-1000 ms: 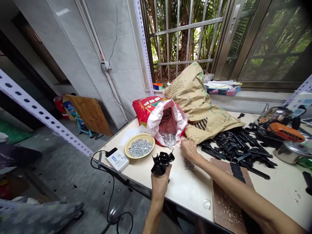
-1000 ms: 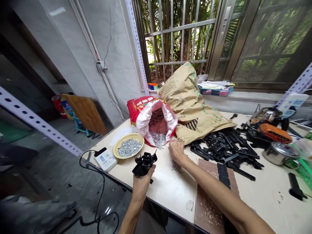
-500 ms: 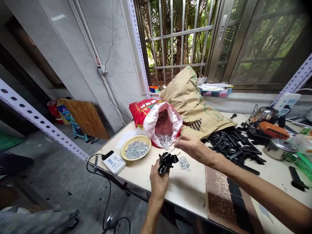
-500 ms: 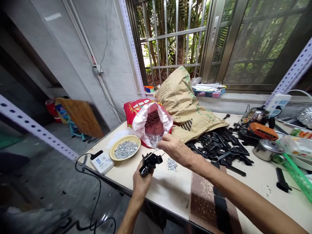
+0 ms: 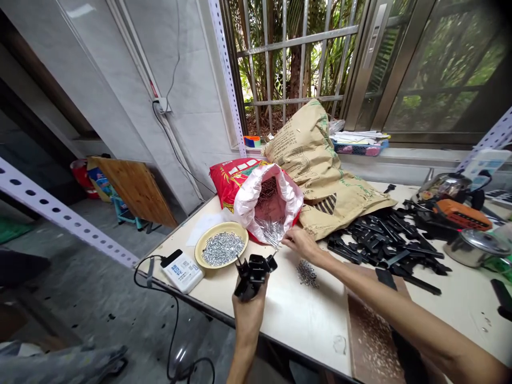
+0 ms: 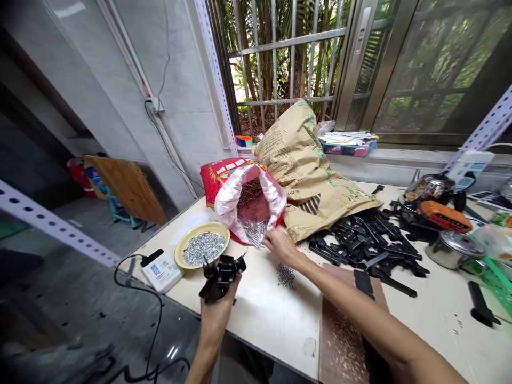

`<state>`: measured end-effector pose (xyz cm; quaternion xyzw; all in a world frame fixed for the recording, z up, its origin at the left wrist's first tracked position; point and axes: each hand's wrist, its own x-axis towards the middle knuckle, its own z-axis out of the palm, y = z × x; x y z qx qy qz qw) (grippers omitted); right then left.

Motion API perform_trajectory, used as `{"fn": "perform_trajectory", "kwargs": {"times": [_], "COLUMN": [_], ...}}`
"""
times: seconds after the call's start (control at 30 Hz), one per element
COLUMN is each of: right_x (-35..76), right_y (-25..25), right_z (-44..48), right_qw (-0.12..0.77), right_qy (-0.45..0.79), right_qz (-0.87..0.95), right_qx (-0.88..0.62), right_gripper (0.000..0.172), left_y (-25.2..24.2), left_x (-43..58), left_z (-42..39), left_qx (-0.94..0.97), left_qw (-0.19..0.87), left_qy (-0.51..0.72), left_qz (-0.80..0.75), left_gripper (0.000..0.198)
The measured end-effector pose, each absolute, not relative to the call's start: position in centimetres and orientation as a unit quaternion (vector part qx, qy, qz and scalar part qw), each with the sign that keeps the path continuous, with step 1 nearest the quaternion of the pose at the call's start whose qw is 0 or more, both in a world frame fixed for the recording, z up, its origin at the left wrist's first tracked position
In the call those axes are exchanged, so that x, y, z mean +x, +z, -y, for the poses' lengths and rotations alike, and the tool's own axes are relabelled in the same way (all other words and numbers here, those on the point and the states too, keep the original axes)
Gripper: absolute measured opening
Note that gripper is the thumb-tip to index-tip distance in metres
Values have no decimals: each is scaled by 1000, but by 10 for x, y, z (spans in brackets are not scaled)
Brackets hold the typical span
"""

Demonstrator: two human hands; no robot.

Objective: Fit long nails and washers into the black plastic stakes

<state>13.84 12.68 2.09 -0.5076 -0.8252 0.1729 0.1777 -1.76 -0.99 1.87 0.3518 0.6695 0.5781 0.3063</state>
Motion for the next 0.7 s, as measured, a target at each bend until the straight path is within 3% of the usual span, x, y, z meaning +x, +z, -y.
{"fn": "perform_trajectory", "kwargs": {"times": [0.17,0.33,0.7], "right_x": [105,93,156], "right_y": [-10,-12,5], "right_z": [-131,-137,-135], "right_qw": [137,110,224], "right_qy": [169,172,217], "right_qz": [791,777,775], "right_qx": [-572,-595,-549], "right_gripper": [17,13,15], "left_y": [7,1,-2], "left_x": [-19,-11,-9], "left_z": [6,3,2], "left_qx": [338,339,323], "left_qw": [330,359,370], "left_qy": [560,537,553], "left_qz": [-681,-684,-673], "left_gripper": [22,27,34]}}
